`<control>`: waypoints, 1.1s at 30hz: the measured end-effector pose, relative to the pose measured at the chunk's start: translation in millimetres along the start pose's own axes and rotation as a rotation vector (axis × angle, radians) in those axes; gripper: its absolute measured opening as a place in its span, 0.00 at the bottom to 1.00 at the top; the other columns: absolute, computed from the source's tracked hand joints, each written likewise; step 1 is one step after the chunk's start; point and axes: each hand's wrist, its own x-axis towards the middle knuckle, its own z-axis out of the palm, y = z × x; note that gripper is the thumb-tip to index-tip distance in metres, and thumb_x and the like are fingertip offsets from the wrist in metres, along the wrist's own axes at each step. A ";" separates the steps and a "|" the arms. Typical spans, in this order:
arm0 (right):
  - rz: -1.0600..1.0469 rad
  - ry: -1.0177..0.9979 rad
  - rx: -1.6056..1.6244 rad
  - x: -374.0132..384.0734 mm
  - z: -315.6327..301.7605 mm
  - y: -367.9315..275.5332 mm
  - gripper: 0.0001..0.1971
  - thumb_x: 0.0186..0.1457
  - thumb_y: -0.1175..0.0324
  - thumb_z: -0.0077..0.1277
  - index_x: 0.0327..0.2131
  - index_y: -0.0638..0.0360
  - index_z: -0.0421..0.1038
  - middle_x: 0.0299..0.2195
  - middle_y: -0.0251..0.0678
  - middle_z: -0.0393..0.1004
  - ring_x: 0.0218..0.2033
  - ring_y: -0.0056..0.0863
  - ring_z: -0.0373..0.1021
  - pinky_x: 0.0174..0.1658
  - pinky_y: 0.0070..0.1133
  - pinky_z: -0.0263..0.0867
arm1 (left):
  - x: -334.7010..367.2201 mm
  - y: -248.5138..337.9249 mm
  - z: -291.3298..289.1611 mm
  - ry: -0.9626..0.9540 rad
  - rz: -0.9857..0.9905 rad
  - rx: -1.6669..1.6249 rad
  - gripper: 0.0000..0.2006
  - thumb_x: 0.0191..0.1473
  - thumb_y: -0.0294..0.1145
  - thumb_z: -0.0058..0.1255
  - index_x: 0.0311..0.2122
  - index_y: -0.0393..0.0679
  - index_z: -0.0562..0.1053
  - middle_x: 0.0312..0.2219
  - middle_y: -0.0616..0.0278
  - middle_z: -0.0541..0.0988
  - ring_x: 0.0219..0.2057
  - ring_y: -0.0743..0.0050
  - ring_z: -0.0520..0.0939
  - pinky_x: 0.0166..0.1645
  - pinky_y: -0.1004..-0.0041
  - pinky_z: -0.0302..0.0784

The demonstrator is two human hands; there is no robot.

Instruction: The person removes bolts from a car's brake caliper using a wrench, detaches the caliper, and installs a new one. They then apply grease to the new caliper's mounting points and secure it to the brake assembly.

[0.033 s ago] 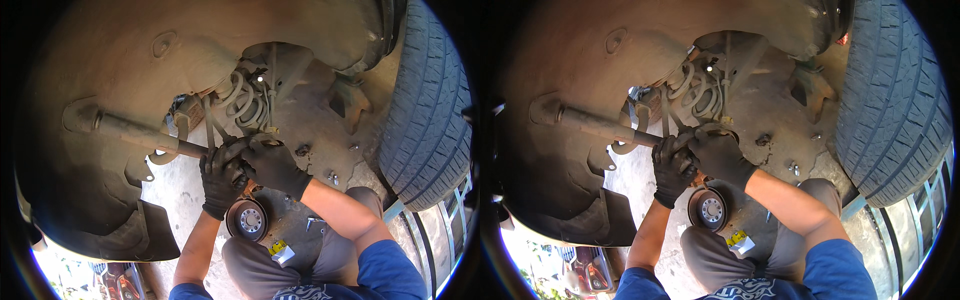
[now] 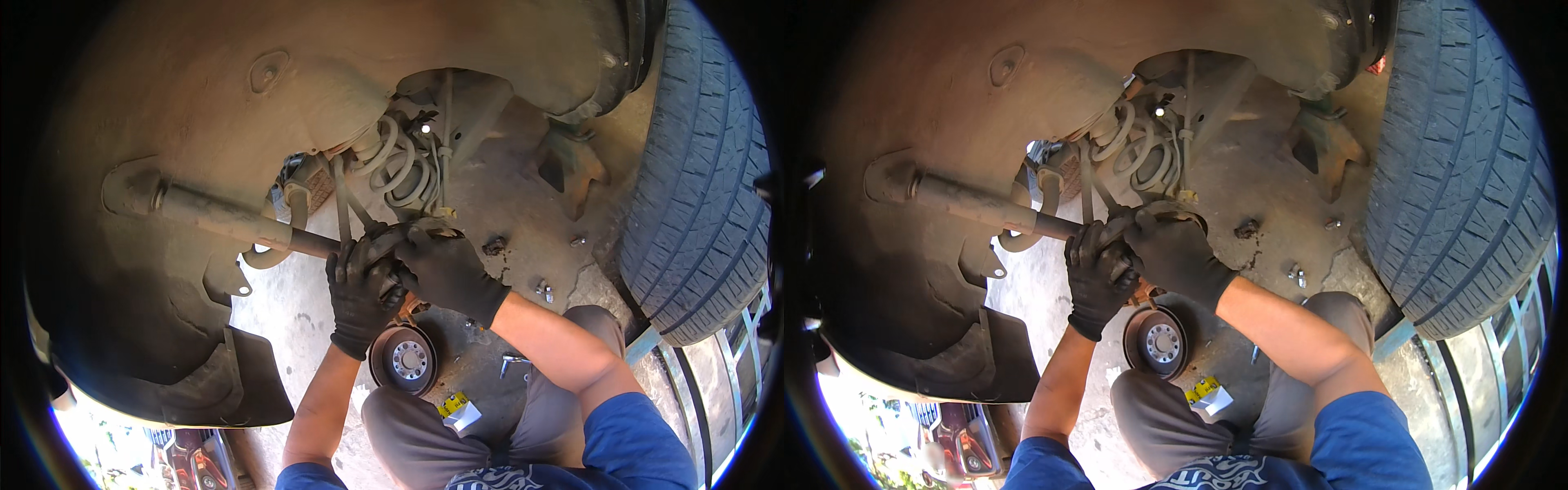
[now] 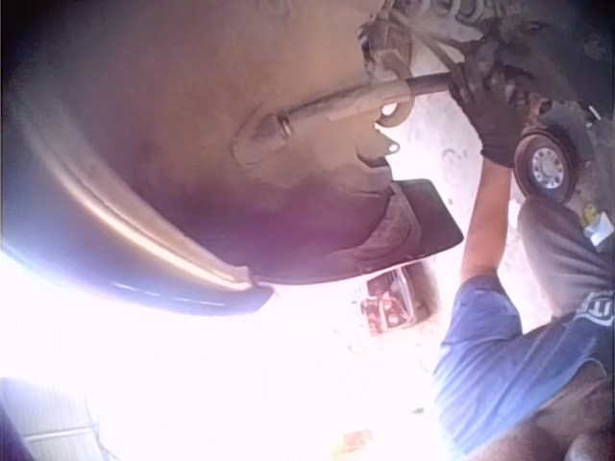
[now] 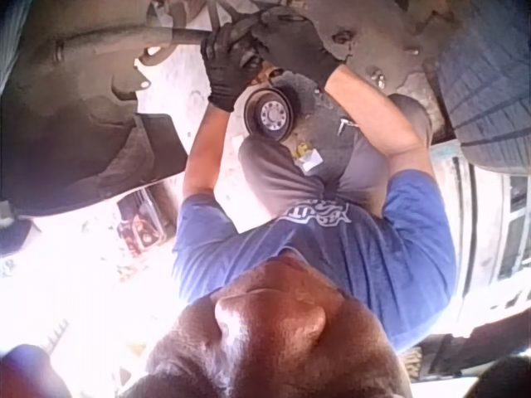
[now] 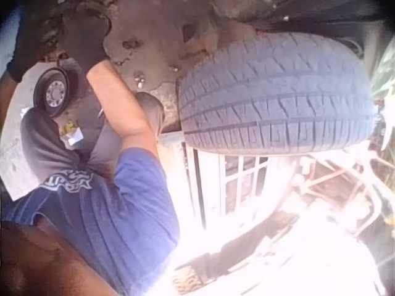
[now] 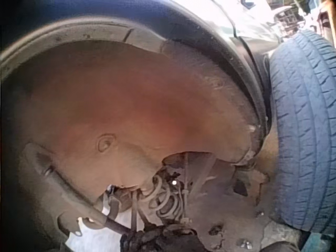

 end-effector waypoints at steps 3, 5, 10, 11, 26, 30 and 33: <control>0.004 0.081 -0.067 -0.8 9.5 -8.7 0.12 0.49 0.61 0.58 0.37 0.52 0.75 0.37 0.37 0.72 0.23 0.33 0.76 0.24 0.31 0.72 | -0.3 0.0 -0.7 -0.019 -0.003 0.002 0.29 0.42 0.42 0.63 0.53 0.49 0.74 0.62 0.46 0.64 0.64 0.39 0.63 0.68 0.40 0.54; 0.014 0.044 -0.118 1.6 12.7 -11.7 0.11 0.50 0.63 0.58 0.37 0.52 0.75 0.37 0.37 0.72 0.23 0.32 0.76 0.24 0.31 0.72 | 1.1 0.7 -1.9 -0.040 -0.013 0.012 0.30 0.43 0.43 0.64 0.54 0.49 0.74 0.63 0.46 0.63 0.65 0.39 0.62 0.68 0.40 0.53; -0.125 0.098 0.016 7.5 0.0 4.7 0.08 0.51 0.66 0.55 0.36 0.51 0.74 0.37 0.36 0.73 0.24 0.33 0.77 0.25 0.30 0.73 | 6.7 6.5 -5.4 -0.099 -0.062 0.046 0.28 0.45 0.44 0.67 0.53 0.49 0.75 0.63 0.46 0.63 0.65 0.38 0.62 0.67 0.41 0.54; -0.167 0.113 0.107 6.3 -4.0 9.4 0.08 0.51 0.66 0.55 0.36 0.51 0.74 0.37 0.36 0.73 0.24 0.33 0.77 0.25 0.30 0.73 | 7.6 7.6 -5.7 -0.084 -0.054 0.030 0.27 0.45 0.43 0.67 0.52 0.49 0.76 0.63 0.46 0.63 0.64 0.38 0.63 0.67 0.42 0.55; -0.178 0.232 -0.087 -9.9 15.7 26.3 0.07 0.48 0.64 0.54 0.32 0.50 0.73 0.37 0.34 0.73 0.36 0.31 0.76 0.35 0.28 0.74 | 3.2 1.7 8.0 -0.022 -0.007 0.072 0.30 0.48 0.43 0.67 0.55 0.47 0.70 0.64 0.44 0.63 0.63 0.36 0.64 0.64 0.41 0.62; -0.169 0.247 0.033 -8.4 10.3 28.9 0.11 0.49 0.62 0.57 0.37 0.50 0.74 0.41 0.36 0.72 0.37 0.34 0.76 0.37 0.30 0.74 | 2.4 1.5 12.3 0.112 0.027 0.106 0.39 0.45 0.46 0.70 0.62 0.50 0.66 0.64 0.43 0.62 0.64 0.35 0.63 0.66 0.41 0.60; -0.161 0.148 0.171 -8.8 2.6 28.9 0.17 0.47 0.60 0.61 0.43 0.48 0.75 0.41 0.38 0.71 0.39 0.37 0.75 0.39 0.33 0.74 | -4.5 1.5 14.1 0.182 -0.037 -0.032 0.46 0.41 0.45 0.73 0.65 0.49 0.62 0.64 0.42 0.61 0.64 0.36 0.63 0.67 0.41 0.59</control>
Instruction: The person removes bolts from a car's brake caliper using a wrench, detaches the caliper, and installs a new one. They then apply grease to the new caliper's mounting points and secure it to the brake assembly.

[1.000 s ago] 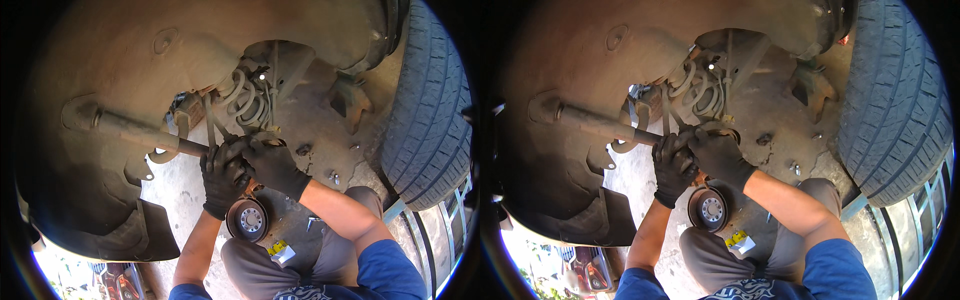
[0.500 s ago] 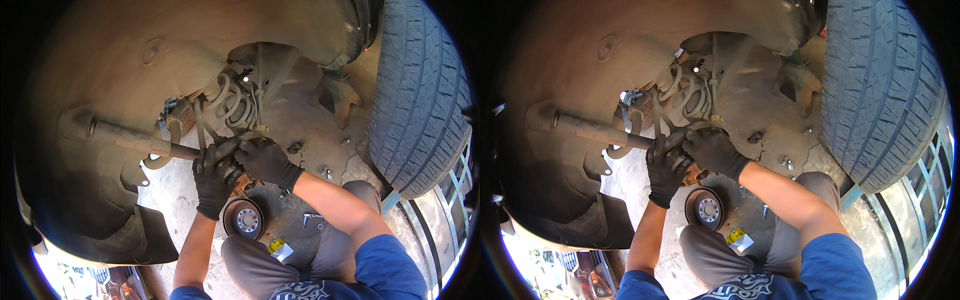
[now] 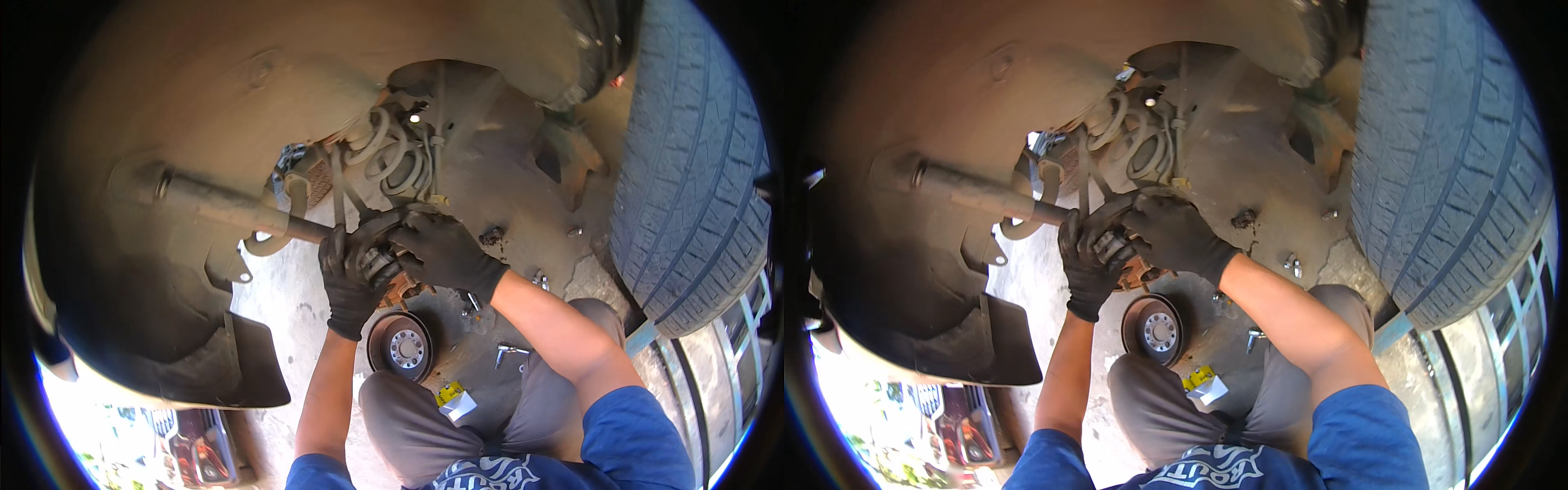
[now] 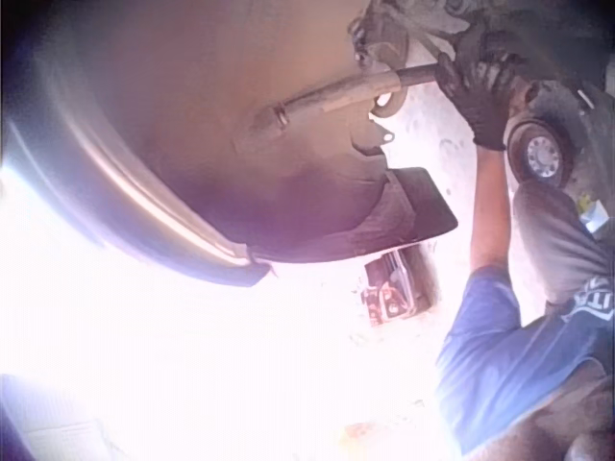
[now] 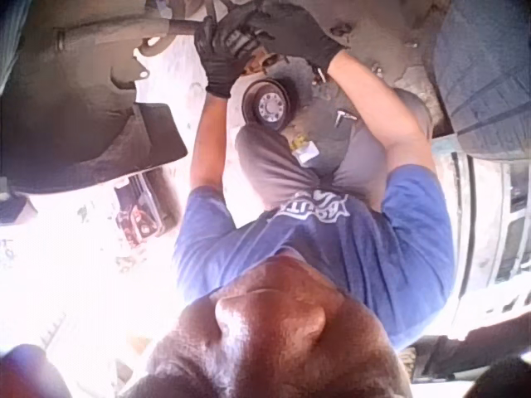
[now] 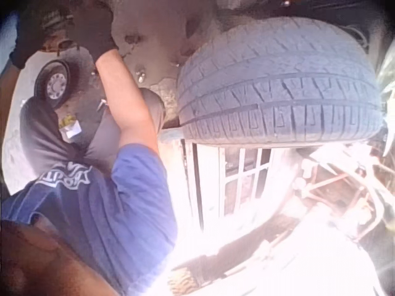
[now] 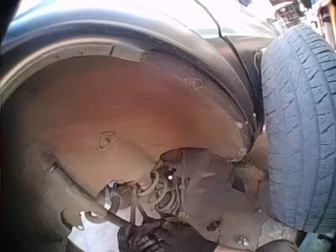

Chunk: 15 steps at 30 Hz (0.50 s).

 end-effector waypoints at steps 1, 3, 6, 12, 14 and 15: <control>0.021 -0.027 -0.013 -0.2 -2.2 -1.4 0.19 0.47 0.59 0.62 0.44 0.48 0.75 0.41 0.38 0.71 0.39 0.37 0.75 0.40 0.34 0.73 | -5.5 -1.2 -2.4 -0.043 -0.046 -0.030 0.51 0.40 0.43 0.75 0.67 0.46 0.57 0.64 0.42 0.60 0.64 0.36 0.63 0.67 0.44 0.60; 0.056 -0.080 -0.039 -0.4 -5.3 -6.9 0.22 0.46 0.58 0.63 0.46 0.47 0.75 0.41 0.37 0.71 0.40 0.38 0.75 0.42 0.35 0.73 | -19.9 -1.4 -6.1 -0.035 -0.175 -0.108 0.51 0.41 0.43 0.74 0.67 0.43 0.56 0.64 0.42 0.60 0.65 0.37 0.62 0.67 0.46 0.61; 0.110 -0.140 -0.112 2.1 -6.5 -18.6 0.23 0.46 0.56 0.64 0.47 0.46 0.75 0.42 0.37 0.71 0.41 0.38 0.74 0.42 0.36 0.72 | -43.8 -2.1 -12.3 -0.059 -0.382 -0.201 0.54 0.41 0.43 0.75 0.68 0.39 0.54 0.62 0.43 0.63 0.62 0.40 0.66 0.66 0.53 0.65; 0.036 -0.216 -0.203 12.6 0.6 -36.5 0.23 0.46 0.56 0.65 0.48 0.44 0.77 0.42 0.36 0.73 0.41 0.37 0.75 0.39 0.36 0.71 | -43.9 -2.2 -4.4 0.017 -0.420 -0.374 0.50 0.39 0.38 0.76 0.65 0.37 0.59 0.56 0.45 0.69 0.55 0.45 0.73 0.61 0.59 0.71; -0.002 -0.208 -0.245 13.8 2.8 -39.6 0.22 0.47 0.56 0.65 0.48 0.44 0.78 0.42 0.33 0.73 0.39 0.36 0.75 0.40 0.35 0.72 | -38.6 1.7 -5.8 0.155 -0.397 -0.272 0.48 0.36 0.43 0.77 0.63 0.39 0.65 0.51 0.48 0.74 0.50 0.46 0.77 0.57 0.58 0.74; 0.019 -0.228 -0.263 14.4 4.0 -41.0 0.21 0.48 0.57 0.65 0.48 0.43 0.79 0.42 0.32 0.74 0.39 0.36 0.75 0.40 0.35 0.72 | -36.5 2.7 -7.6 0.172 -0.404 -0.249 0.48 0.36 0.45 0.77 0.62 0.40 0.66 0.49 0.48 0.75 0.49 0.46 0.78 0.56 0.58 0.75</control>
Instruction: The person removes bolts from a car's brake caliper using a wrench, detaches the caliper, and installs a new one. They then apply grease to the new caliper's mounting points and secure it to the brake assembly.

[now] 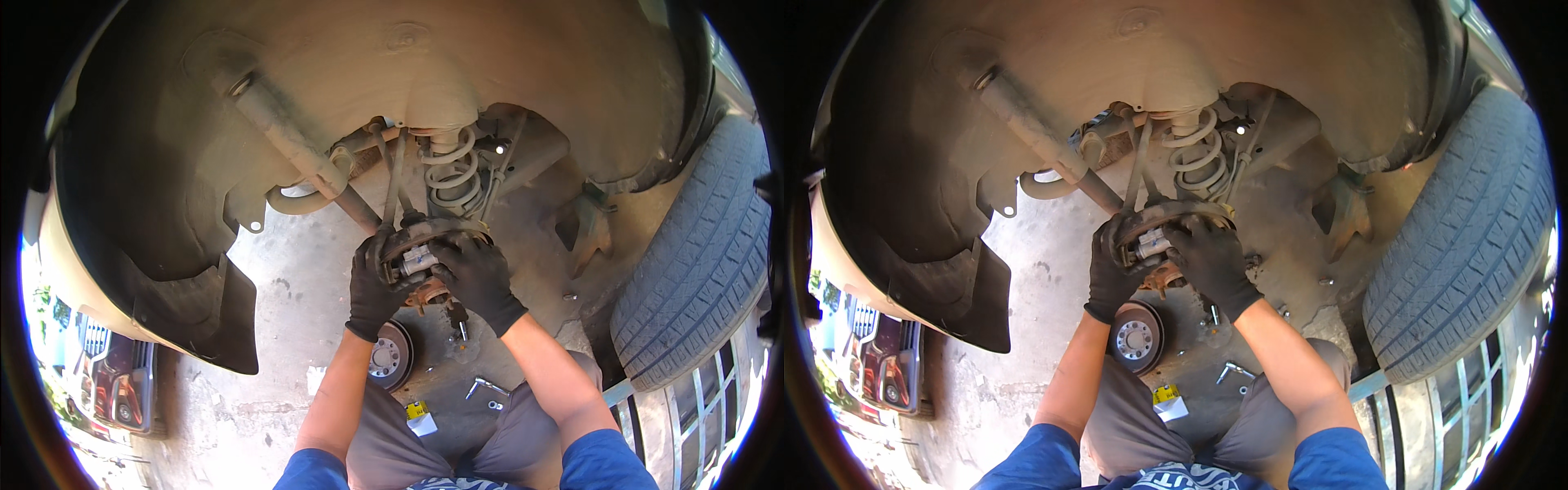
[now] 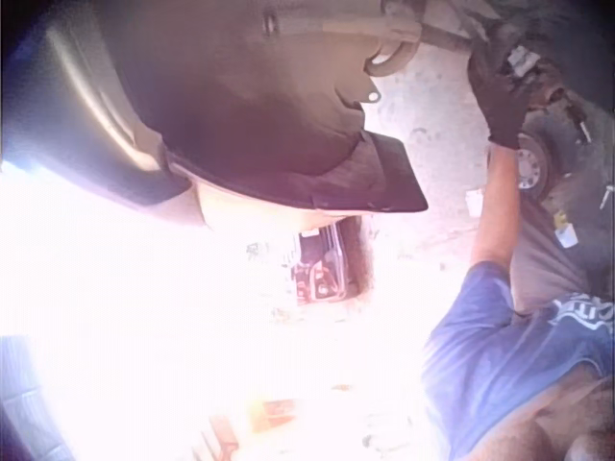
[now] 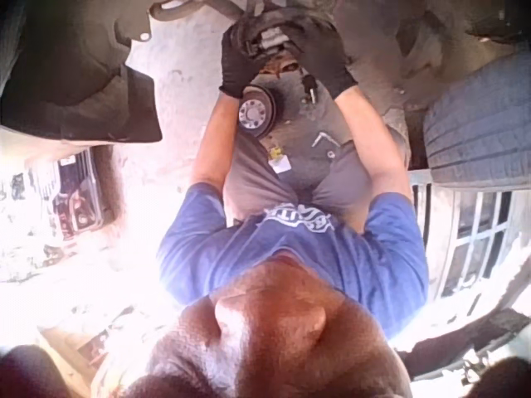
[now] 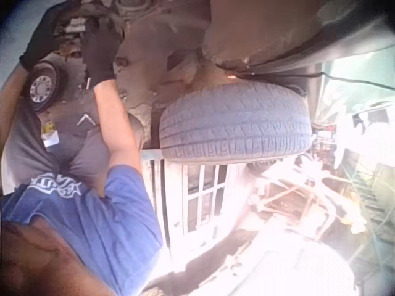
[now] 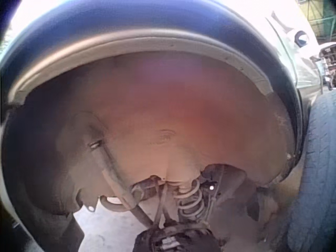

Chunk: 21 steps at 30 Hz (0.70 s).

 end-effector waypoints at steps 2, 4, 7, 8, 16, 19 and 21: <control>-0.005 -0.006 -0.052 1.7 1.4 -3.2 0.21 0.49 0.57 0.65 0.48 0.44 0.78 0.41 0.32 0.74 0.38 0.35 0.76 0.39 0.35 0.72 | 2.9 1.3 -2.3 -0.026 -0.049 0.057 0.48 0.36 0.48 0.76 0.63 0.42 0.67 0.48 0.49 0.77 0.47 0.46 0.79 0.53 0.57 0.77; 0.001 -0.015 -0.096 4.7 2.6 -5.5 0.21 0.49 0.58 0.65 0.48 0.45 0.78 0.41 0.32 0.74 0.37 0.36 0.76 0.39 0.36 0.72 | 3.1 -0.2 -4.5 -0.139 -0.166 0.129 0.48 0.38 0.51 0.75 0.64 0.45 0.66 0.46 0.49 0.78 0.46 0.46 0.80 0.51 0.56 0.79; -0.008 -0.044 -0.118 6.7 2.4 -9.7 0.20 0.48 0.58 0.65 0.47 0.46 0.78 0.41 0.33 0.74 0.36 0.37 0.76 0.38 0.36 0.72 | 1.0 -4.9 -4.8 -0.096 -0.079 0.148 0.49 0.39 0.53 0.73 0.65 0.46 0.64 0.47 0.47 0.77 0.46 0.46 0.80 0.49 0.56 0.80; 0.005 -0.045 -0.121 7.4 2.2 -10.8 0.20 0.47 0.59 0.65 0.46 0.46 0.77 0.41 0.34 0.74 0.35 0.37 0.76 0.37 0.35 0.72 | 0.3 -6.0 -5.2 -0.110 -0.099 0.126 0.49 0.39 0.54 0.73 0.65 0.46 0.64 0.48 0.46 0.76 0.46 0.45 0.80 0.49 0.56 0.80; -0.033 -0.046 -0.123 7.2 4.6 -12.7 0.22 0.47 0.59 0.65 0.47 0.45 0.76 0.43 0.34 0.73 0.36 0.38 0.76 0.39 0.34 0.72 | 4.3 -7.2 -12.6 -0.151 -0.193 -0.123 0.50 0.37 0.48 0.75 0.65 0.44 0.63 0.47 0.44 0.76 0.46 0.42 0.78 0.52 0.53 0.75; -0.105 -0.100 -0.157 10.1 3.8 -11.1 0.23 0.48 0.61 0.64 0.51 0.44 0.75 0.45 0.33 0.74 0.39 0.39 0.76 0.41 0.34 0.72 | 3.7 -7.5 -14.3 -0.128 -0.203 -0.137 0.51 0.36 0.48 0.76 0.65 0.43 0.63 0.48 0.43 0.75 0.47 0.42 0.78 0.52 0.53 0.75; -0.207 -0.064 -0.219 12.2 1.5 -11.8 0.22 0.49 0.60 0.63 0.50 0.44 0.75 0.45 0.32 0.74 0.37 0.37 0.76 0.40 0.33 0.72 | 2.2 -8.2 -14.5 -0.129 -0.196 -0.166 0.49 0.37 0.52 0.74 0.64 0.44 0.64 0.52 0.44 0.74 0.48 0.41 0.78 0.53 0.52 0.75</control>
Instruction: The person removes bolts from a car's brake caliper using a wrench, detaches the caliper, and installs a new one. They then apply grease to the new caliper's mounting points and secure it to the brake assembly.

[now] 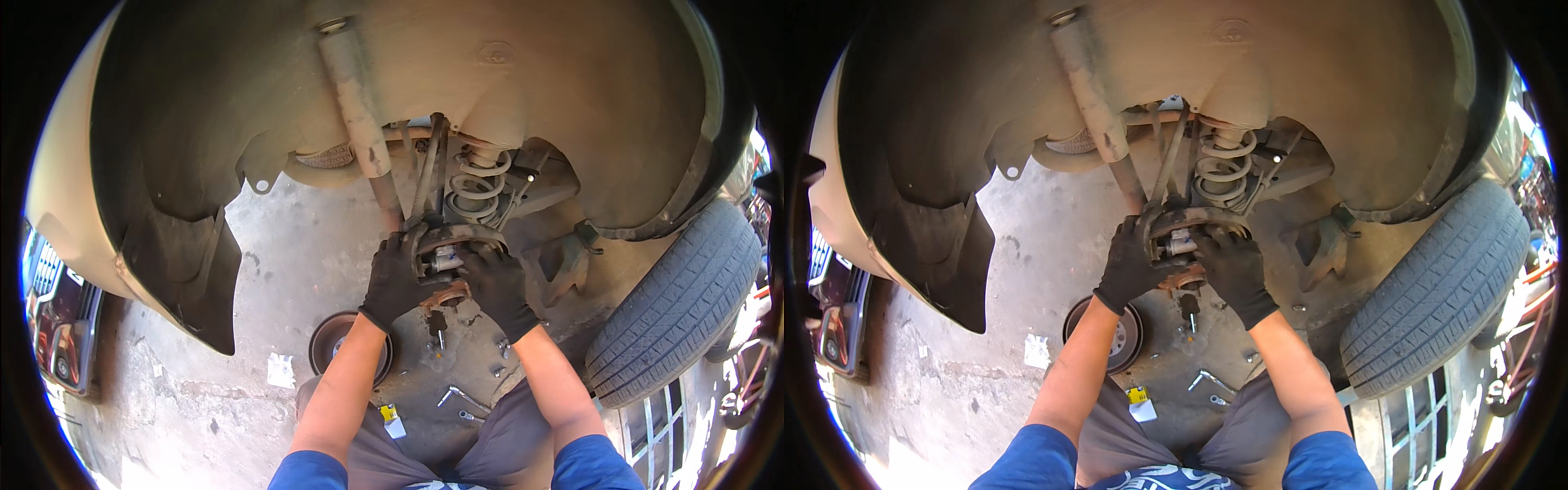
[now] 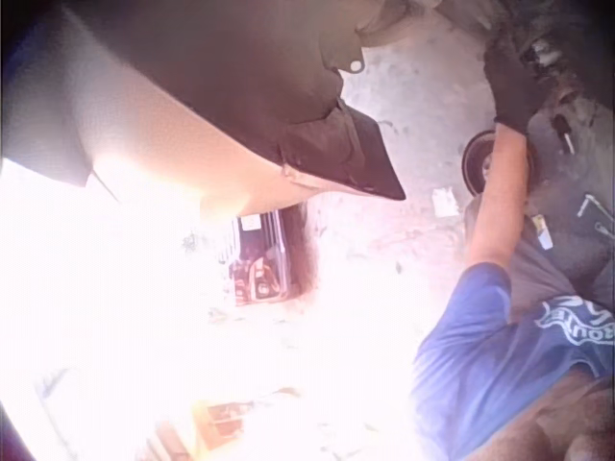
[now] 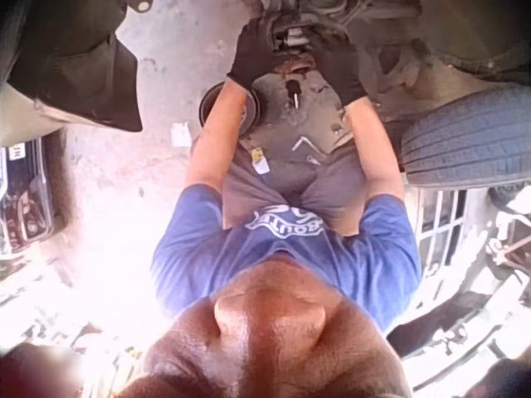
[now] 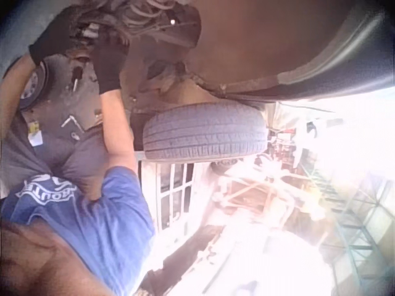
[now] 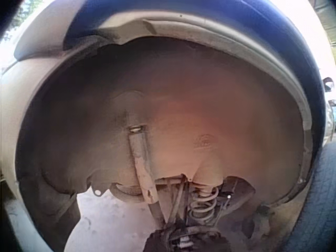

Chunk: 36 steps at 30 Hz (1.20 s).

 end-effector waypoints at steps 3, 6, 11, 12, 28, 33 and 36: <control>-0.094 -0.043 -0.096 4.4 -3.7 -2.3 0.21 0.51 0.61 0.61 0.50 0.46 0.75 0.46 0.33 0.74 0.38 0.35 0.76 0.41 0.33 0.71 | -1.4 -3.3 1.1 0.032 -0.005 0.003 0.50 0.36 0.50 0.75 0.65 0.45 0.64 0.53 0.43 0.73 0.49 0.41 0.77 0.53 0.51 0.75; -0.109 -0.111 -0.181 10.0 -3.5 -6.8 0.21 0.51 0.62 0.60 0.50 0.49 0.75 0.46 0.34 0.74 0.39 0.35 0.76 0.41 0.33 0.71 | -4.1 -7.9 3.7 0.062 0.002 0.003 0.51 0.36 0.50 0.74 0.66 0.46 0.63 0.53 0.43 0.72 0.49 0.41 0.77 0.53 0.51 0.74; -0.267 -0.111 -0.253 18.4 -2.5 -9.5 0.23 0.49 0.63 0.61 0.51 0.51 0.75 0.46 0.36 0.74 0.39 0.34 0.76 0.38 0.33 0.71 | -10.6 -14.2 8.8 0.084 -0.011 0.008 0.51 0.39 0.53 0.72 0.68 0.49 0.61 0.54 0.44 0.72 0.49 0.41 0.77 0.52 0.51 0.75; -0.282 -0.134 -0.249 19.6 -3.4 -8.6 0.22 0.49 0.63 0.60 0.50 0.52 0.75 0.45 0.36 0.74 0.38 0.35 0.76 0.38 0.33 0.71 | -11.3 -14.7 9.7 0.110 -0.003 0.021 0.51 0.39 0.54 0.71 0.68 0.49 0.61 0.54 0.44 0.72 0.48 0.41 0.77 0.52 0.51 0.75; -0.084 -0.049 -0.090 9.1 -5.6 -13.4 0.19 0.50 0.63 0.62 0.48 0.47 0.78 0.48 0.31 0.76 0.45 0.35 0.76 0.45 0.33 0.72 | -9.7 -1.3 5.9 0.082 -0.099 0.060 0.47 0.38 0.53 0.72 0.63 0.47 0.66 0.54 0.49 0.72 0.50 0.46 0.77 0.53 0.51 0.73; -0.066 -0.162 0.065 12.0 -12.8 3.1 0.19 0.50 0.66 0.63 0.47 0.50 0.78 0.47 0.33 0.78 0.45 0.38 0.76 0.46 0.34 0.72 | -9.0 2.0 5.9 0.060 -0.103 0.019 0.45 0.38 0.51 0.72 0.61 0.46 0.67 0.51 0.46 0.74 0.48 0.42 0.78 0.52 0.50 0.74; 0.148 0.006 0.341 -7.2 -12.6 7.7 0.18 0.52 0.67 0.61 0.48 0.54 0.78 0.46 0.38 0.79 0.44 0.41 0.76 0.46 0.34 0.72 | -6.6 -2.9 8.6 0.095 -0.036 0.055 0.45 0.39 0.50 0.72 0.62 0.45 0.66 0.47 0.46 0.76 0.47 0.42 0.77 0.50 0.51 0.74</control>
